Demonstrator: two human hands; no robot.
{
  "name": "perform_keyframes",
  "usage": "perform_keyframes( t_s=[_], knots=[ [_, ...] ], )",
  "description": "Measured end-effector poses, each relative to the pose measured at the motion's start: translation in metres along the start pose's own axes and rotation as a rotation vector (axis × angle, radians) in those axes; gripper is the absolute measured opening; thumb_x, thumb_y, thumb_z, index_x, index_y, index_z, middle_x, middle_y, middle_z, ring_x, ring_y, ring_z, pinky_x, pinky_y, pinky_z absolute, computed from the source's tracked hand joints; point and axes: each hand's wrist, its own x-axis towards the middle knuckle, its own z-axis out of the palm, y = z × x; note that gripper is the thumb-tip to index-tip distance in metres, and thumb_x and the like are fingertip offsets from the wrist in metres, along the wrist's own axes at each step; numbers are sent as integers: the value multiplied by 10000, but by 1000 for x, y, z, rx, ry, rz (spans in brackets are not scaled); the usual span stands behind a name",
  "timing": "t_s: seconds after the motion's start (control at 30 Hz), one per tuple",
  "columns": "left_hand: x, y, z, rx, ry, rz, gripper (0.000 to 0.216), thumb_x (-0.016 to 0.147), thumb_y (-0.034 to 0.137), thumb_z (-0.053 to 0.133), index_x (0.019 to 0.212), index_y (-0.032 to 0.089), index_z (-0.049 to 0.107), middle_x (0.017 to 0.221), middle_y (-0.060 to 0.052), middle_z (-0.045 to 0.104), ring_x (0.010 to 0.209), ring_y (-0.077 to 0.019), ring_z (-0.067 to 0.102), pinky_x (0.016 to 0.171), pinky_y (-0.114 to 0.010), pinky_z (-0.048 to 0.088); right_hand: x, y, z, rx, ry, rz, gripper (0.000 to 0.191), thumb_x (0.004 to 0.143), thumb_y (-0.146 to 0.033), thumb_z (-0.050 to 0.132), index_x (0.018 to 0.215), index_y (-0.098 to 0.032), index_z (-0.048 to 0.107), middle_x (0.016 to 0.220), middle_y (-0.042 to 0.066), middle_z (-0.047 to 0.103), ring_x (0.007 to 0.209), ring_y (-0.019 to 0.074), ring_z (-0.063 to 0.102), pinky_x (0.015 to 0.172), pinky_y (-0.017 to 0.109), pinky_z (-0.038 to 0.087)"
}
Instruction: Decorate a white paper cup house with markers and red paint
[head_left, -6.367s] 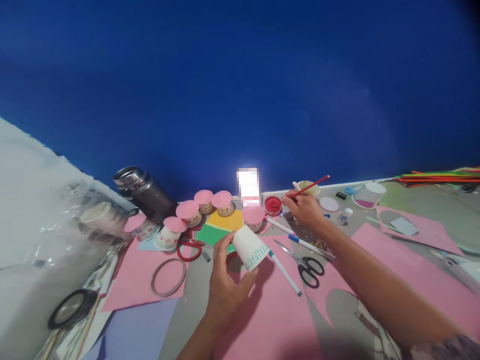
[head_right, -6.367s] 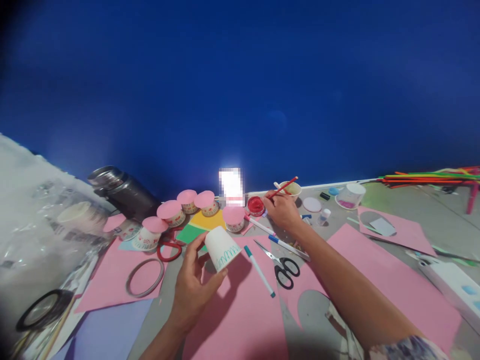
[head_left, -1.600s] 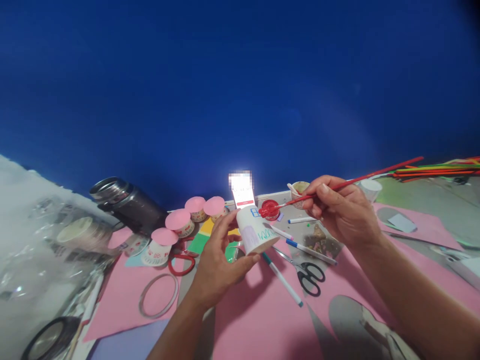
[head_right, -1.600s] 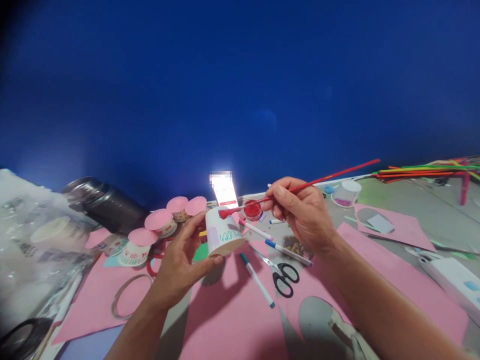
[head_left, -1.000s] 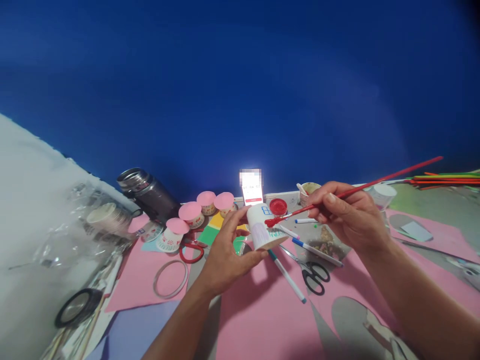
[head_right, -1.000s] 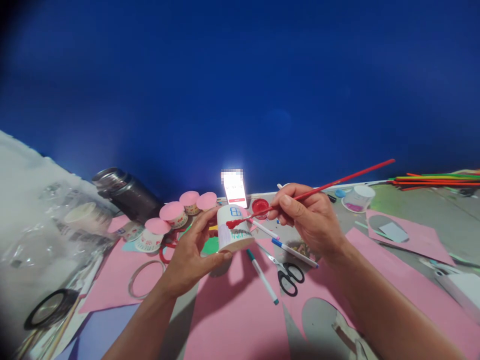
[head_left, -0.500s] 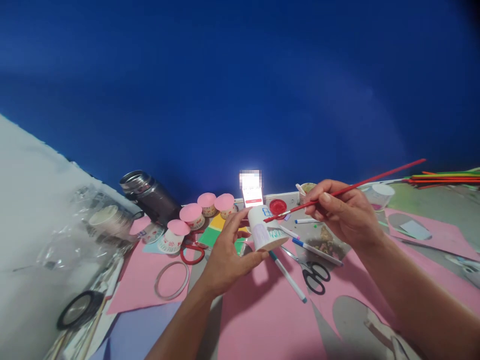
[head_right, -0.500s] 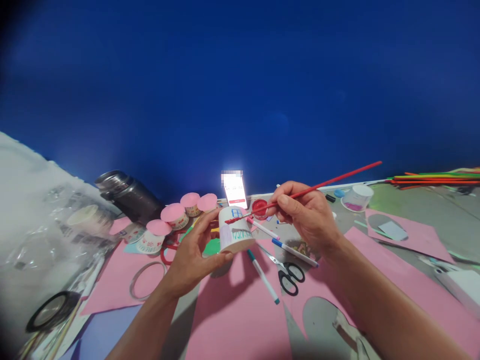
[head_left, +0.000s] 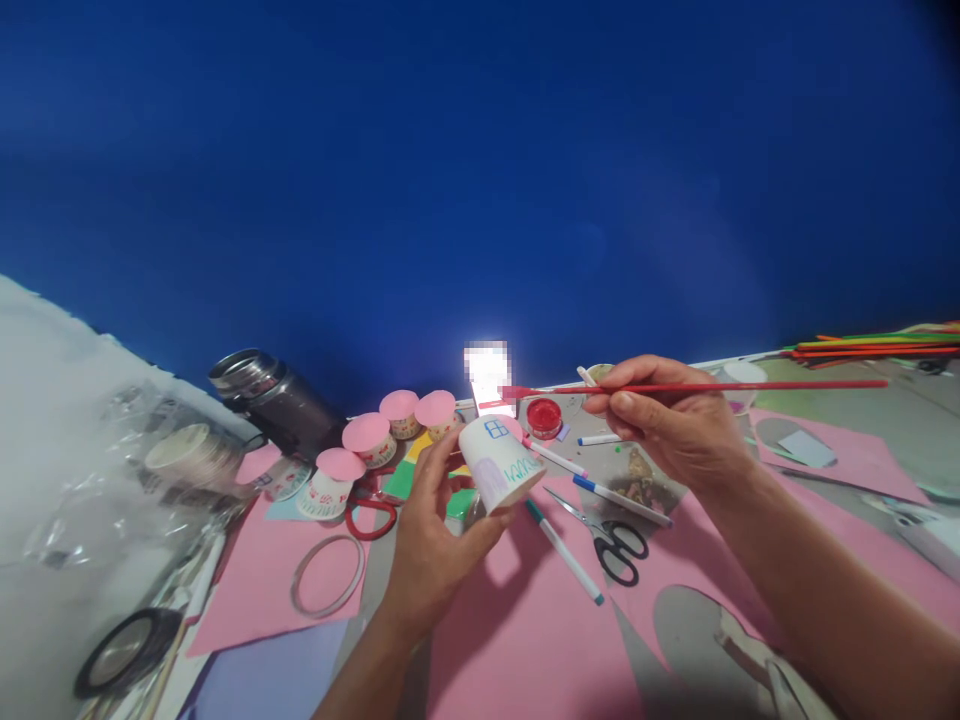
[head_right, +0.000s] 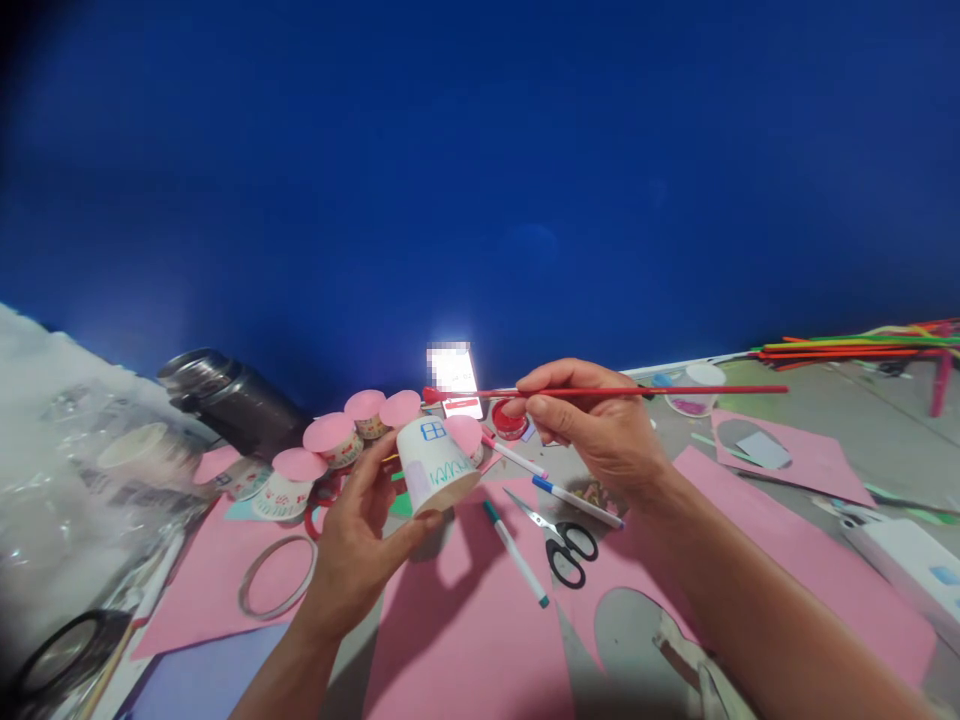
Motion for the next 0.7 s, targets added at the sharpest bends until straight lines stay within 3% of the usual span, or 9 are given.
perform_keyframes(
  t_s=[0.17, 0.3, 0.5, 0.7],
  knots=[
    [2, 9, 0, 107, -30, 105, 769, 825, 320, 861, 1519, 354, 531, 1600, -89, 505, 1502, -360, 481, 1228, -551, 442, -1, -7, 0, -25, 68, -113, 283, 801, -468, 933, 830, -232, 780, 698, 22, 775, 514, 118, 535, 457, 270, 403],
    [-4, -1, 2, 119, -11, 55, 799, 822, 276, 844, 1541, 359, 505, 1608, -81, 494, 1486, -351, 497, 1159, -509, 515, 0, -6, 2, -56, 85, -93, 274, 813, -462, 917, 786, -234, 768, 669, 19, 740, 517, 118, 532, 451, 268, 386],
    [-14, -15, 8, 114, 11, 75, 781, 795, 235, 829, 1510, 343, 534, 1520, -80, 564, 1387, -316, 588, 1055, -449, 596, -2, -1, 3, -104, -33, -19, 184, 841, -375, 891, 816, -223, 790, 699, 26, 745, 549, 127, 572, 476, 271, 427],
    [-14, -14, 7, 125, -3, 133, 825, 767, 181, 832, 1520, 336, 533, 1524, -92, 566, 1406, -326, 581, 1047, -436, 608, -4, -4, 3, -95, -106, -13, 260, 868, -471, 879, 822, -229, 797, 681, 45, 763, 530, 144, 602, 456, 281, 436]
  ],
)
